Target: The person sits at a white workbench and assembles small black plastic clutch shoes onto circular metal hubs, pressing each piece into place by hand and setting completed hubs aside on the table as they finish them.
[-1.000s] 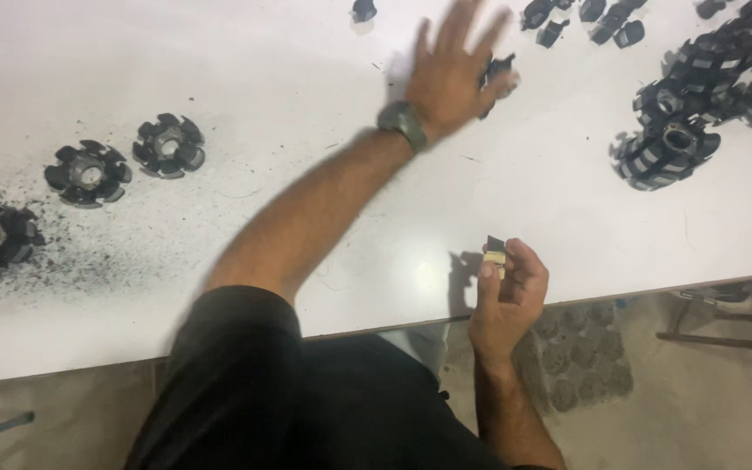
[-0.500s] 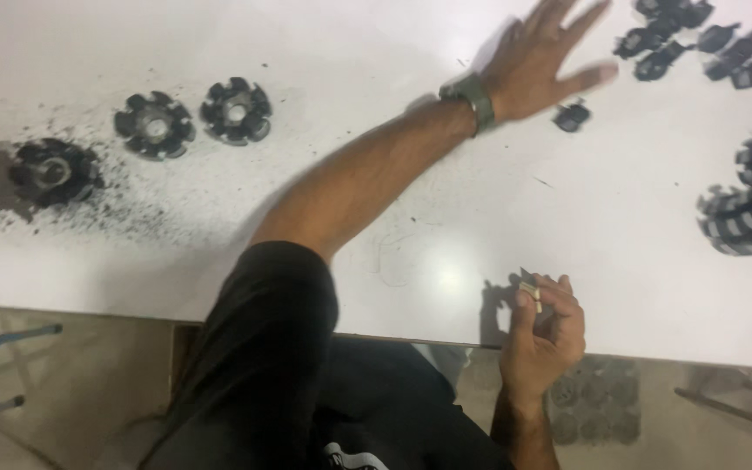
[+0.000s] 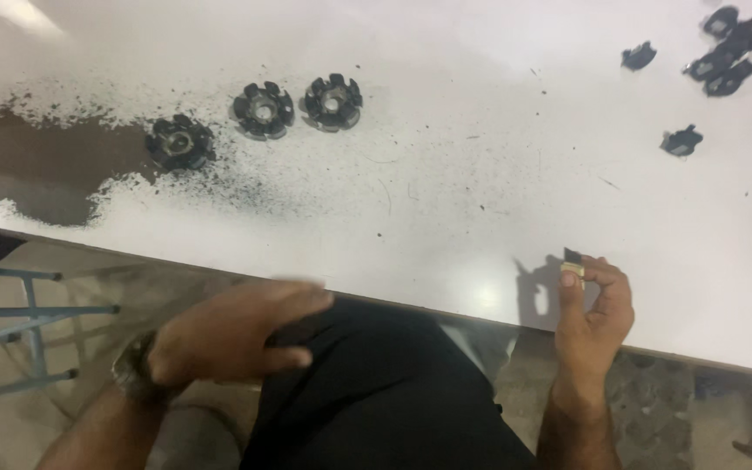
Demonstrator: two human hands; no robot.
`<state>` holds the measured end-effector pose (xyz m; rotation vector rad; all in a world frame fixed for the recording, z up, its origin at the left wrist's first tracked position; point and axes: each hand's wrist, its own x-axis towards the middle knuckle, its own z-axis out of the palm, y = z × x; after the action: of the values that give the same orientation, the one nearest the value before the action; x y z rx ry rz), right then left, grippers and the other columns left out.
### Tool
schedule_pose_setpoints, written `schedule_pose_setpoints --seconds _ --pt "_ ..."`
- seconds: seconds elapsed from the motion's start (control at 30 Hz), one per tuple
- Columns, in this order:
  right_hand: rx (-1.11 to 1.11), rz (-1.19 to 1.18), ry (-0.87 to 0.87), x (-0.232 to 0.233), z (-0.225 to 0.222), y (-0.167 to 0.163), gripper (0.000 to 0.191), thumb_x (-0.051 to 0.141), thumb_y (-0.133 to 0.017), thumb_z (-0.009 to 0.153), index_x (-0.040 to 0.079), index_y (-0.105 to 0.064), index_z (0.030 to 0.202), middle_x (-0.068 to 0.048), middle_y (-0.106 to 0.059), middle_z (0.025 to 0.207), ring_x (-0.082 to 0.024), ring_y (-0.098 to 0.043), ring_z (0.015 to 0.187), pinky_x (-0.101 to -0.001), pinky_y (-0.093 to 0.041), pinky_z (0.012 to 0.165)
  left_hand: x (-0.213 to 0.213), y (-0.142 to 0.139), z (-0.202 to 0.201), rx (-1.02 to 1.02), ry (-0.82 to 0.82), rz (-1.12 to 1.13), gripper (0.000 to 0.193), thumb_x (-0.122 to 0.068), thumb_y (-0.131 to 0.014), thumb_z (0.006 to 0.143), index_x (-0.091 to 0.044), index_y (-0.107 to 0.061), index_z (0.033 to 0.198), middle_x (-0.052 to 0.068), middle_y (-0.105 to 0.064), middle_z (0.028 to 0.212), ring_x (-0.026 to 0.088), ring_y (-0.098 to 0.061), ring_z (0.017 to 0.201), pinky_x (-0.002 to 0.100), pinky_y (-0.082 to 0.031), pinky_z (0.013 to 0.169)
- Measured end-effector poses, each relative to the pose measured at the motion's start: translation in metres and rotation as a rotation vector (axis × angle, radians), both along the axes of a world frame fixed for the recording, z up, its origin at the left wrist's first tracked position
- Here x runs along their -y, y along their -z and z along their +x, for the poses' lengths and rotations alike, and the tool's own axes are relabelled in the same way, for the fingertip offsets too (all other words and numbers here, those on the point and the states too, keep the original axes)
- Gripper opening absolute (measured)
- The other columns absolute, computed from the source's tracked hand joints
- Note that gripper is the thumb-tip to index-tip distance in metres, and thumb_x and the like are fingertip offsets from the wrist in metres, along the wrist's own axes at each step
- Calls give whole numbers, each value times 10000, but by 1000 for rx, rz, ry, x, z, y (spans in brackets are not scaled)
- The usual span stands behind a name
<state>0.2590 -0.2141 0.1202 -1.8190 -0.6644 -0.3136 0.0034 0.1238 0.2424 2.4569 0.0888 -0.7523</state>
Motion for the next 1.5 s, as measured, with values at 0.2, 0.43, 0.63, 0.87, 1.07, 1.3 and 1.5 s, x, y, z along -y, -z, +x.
schedule_pose_setpoints --seconds 0.2,0.43,0.63,0.87,1.07,1.3,1.5 --pt "-395 -104 -15 -40 -24 -30 129 172 -652 1010 48 -653 1043 -56 -698 1004 -162 -631 935 -377 -511 835 -78 -30 130 487 234 709 1019 -45 -615 700 -214 -168 1599 149 -33 1723 319 -29 1586 539 -48 1206" --pt "-214 -18 -59 -37 -10 -33 129 131 -674 1037 10 -632 1042 -59 -680 1018 -119 -596 1007 -278 -477 935 -113 -18 195 323 40 431 899 -224 -765 773 -173 -361 1574 170 -429 1507 318 -497 1321 451 -504 1058" --pt "-209 63 -113 -30 0 -16 109 77 -698 1020 14 -625 1072 -59 -649 1102 -120 -590 1065 -298 -477 985 -4 22 132 412 58 235 787 -443 -764 826 -56 -477 1448 156 -552 1311 284 -544 1176 440 -509 989" --pt "-243 203 -132 -10 -22 2 342 -24 -694 981 32 -505 1260 -41 -558 1229 -121 -573 1106 -398 -445 1121 92 43 81 722 -81 103 867 -542 -806 791 -29 -505 1421 148 -525 1362 329 -530 1232 516 -458 1028" --pt "-78 87 -287 -21 -54 -4 296 -22 -666 998 53 -493 1226 -66 -580 1135 -171 -608 1129 -541 -357 1308 89 38 78 1203 276 182 453 -280 -773 895 -154 -575 1282 138 -468 1494 338 -448 1429 513 -476 1133" --pt "28 -69 -387 -44 -82 -25 274 -6 -702 913 71 -548 1127 -84 -700 1048 -230 -694 1061 -545 -358 1242 82 46 87 861 -33 -19 275 -186 -768 855 -21 -663 1048 166 -589 1304 317 -603 1162 465 -513 949" --pt "167 -251 -330 -61 -95 -31 271 -25 -747 848 68 -595 1053 -64 -696 975 -213 -685 921 -550 -377 1220 87 57 75 934 -232 -51 208 -163 -794 824 -56 -701 976 99 -636 1260 285 -629 1092 437 -514 913"
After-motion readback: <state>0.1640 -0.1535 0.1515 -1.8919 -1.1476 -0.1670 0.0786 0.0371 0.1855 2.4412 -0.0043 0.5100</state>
